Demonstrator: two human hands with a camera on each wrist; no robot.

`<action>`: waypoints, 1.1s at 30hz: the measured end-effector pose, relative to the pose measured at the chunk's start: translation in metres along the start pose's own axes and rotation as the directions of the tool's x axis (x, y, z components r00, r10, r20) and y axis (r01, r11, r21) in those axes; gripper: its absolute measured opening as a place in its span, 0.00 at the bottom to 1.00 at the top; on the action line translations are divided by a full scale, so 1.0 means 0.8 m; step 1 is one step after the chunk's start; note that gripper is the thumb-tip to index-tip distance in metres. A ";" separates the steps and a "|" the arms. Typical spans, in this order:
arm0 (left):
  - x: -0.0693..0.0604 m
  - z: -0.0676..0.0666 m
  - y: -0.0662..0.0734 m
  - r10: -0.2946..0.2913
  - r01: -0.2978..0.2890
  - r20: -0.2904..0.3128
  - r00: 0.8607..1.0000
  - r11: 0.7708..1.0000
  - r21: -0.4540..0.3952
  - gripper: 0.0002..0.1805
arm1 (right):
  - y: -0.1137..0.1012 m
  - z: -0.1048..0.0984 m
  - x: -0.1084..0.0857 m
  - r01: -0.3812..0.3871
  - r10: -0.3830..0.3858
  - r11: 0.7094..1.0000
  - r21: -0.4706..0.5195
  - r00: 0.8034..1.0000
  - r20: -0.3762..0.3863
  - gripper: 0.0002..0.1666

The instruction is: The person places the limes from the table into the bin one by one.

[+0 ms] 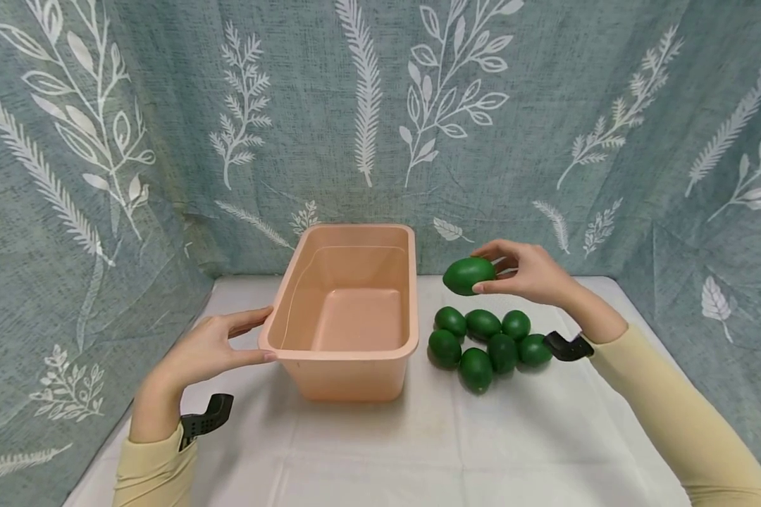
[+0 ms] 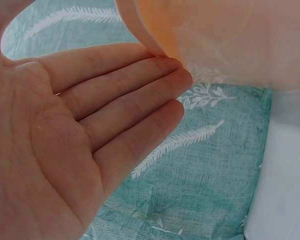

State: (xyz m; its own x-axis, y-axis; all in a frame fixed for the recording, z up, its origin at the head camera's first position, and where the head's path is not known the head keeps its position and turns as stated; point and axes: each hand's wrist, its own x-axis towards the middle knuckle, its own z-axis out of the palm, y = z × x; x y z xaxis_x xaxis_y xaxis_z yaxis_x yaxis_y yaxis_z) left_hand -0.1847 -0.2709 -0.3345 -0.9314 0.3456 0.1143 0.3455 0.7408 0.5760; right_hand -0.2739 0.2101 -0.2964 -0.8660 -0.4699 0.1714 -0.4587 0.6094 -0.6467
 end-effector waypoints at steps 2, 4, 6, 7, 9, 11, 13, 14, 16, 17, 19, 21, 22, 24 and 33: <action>0.000 0.001 0.000 0.000 0.000 -0.002 1.000 1.000 -0.001 0.41 | -0.009 0.002 0.009 0.011 -0.011 1.000 -0.010 1.000 -0.008 0.34; 0.000 0.001 -0.001 0.002 -0.002 -0.002 1.000 1.000 -0.003 0.40 | -0.017 0.005 0.018 0.024 -0.024 1.000 -0.010 1.000 -0.010 0.33; 0.000 0.001 -0.002 0.002 -0.002 -0.001 1.000 1.000 -0.003 0.40 | -0.024 0.008 0.027 0.032 -0.032 1.000 0.000 0.999 -0.007 0.33; 0.000 0.001 -0.002 0.002 -0.002 -0.002 1.000 1.000 -0.003 0.40 | -0.028 0.010 0.032 0.036 -0.036 0.999 0.004 0.999 -0.003 0.33; 0.000 0.001 -0.002 -0.003 0.003 -0.005 1.000 1.000 0.003 0.41 | -0.036 0.014 0.042 0.048 -0.048 0.999 0.020 0.999 0.010 0.33; 0.000 0.001 -0.003 -0.006 0.006 -0.007 1.000 1.000 0.006 0.41 | -0.044 0.019 0.051 0.061 -0.061 0.998 0.026 0.998 0.027 0.33; 0.000 0.001 -0.003 -0.008 0.008 -0.008 1.000 1.000 0.005 0.40 | -0.052 0.023 0.060 0.075 -0.077 0.997 0.028 0.996 0.052 0.33; 0.000 0.001 -0.003 -0.008 0.008 -0.007 1.000 1.000 0.003 0.40 | -0.056 0.026 0.064 0.082 -0.084 0.996 0.030 0.994 0.066 0.33; 0.000 0.001 -0.003 -0.003 0.003 -0.003 1.000 1.000 -0.006 0.40 | -0.065 0.030 0.073 0.094 -0.096 0.995 0.027 0.991 0.092 0.33; 0.000 0.001 -0.003 -0.002 0.002 -0.001 1.000 1.000 -0.010 0.40 | -0.069 0.033 0.077 0.098 -0.101 0.995 0.026 0.990 0.102 0.33; 0.000 0.001 -0.003 -0.001 0.001 0.000 1.000 1.000 -0.015 0.40 | -0.077 0.038 0.086 0.105 -0.108 0.994 0.030 0.987 0.120 0.32; 0.000 0.000 -0.002 -0.002 0.002 0.002 1.000 1.000 -0.022 0.41 | -0.085 0.044 0.094 0.104 -0.107 0.994 0.031 0.985 0.137 0.32; 0.000 0.000 -0.002 -0.004 0.004 0.003 1.000 1.000 -0.025 0.40 | -0.089 0.047 0.098 0.103 -0.107 0.994 0.036 0.983 0.148 0.32; -0.001 0.001 -0.002 -0.005 0.005 0.004 1.000 1.000 -0.030 0.40 | -0.097 0.054 0.105 0.097 -0.102 0.995 0.039 0.980 0.173 0.33; -0.003 0.000 -0.001 -0.017 0.017 0.008 1.000 0.999 -0.036 0.41 | -0.120 0.081 0.139 0.092 -0.096 0.995 0.030 0.960 0.264 0.36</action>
State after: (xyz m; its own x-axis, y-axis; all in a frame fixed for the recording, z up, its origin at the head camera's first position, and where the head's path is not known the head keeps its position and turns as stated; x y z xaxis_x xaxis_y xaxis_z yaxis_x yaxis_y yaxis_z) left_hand -0.1829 -0.2725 -0.3354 -0.9361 0.3378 0.0983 0.3255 0.7253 0.6067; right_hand -0.3132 0.0577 -0.2636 -0.7341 -0.6784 0.0305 -0.5298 0.5441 -0.6506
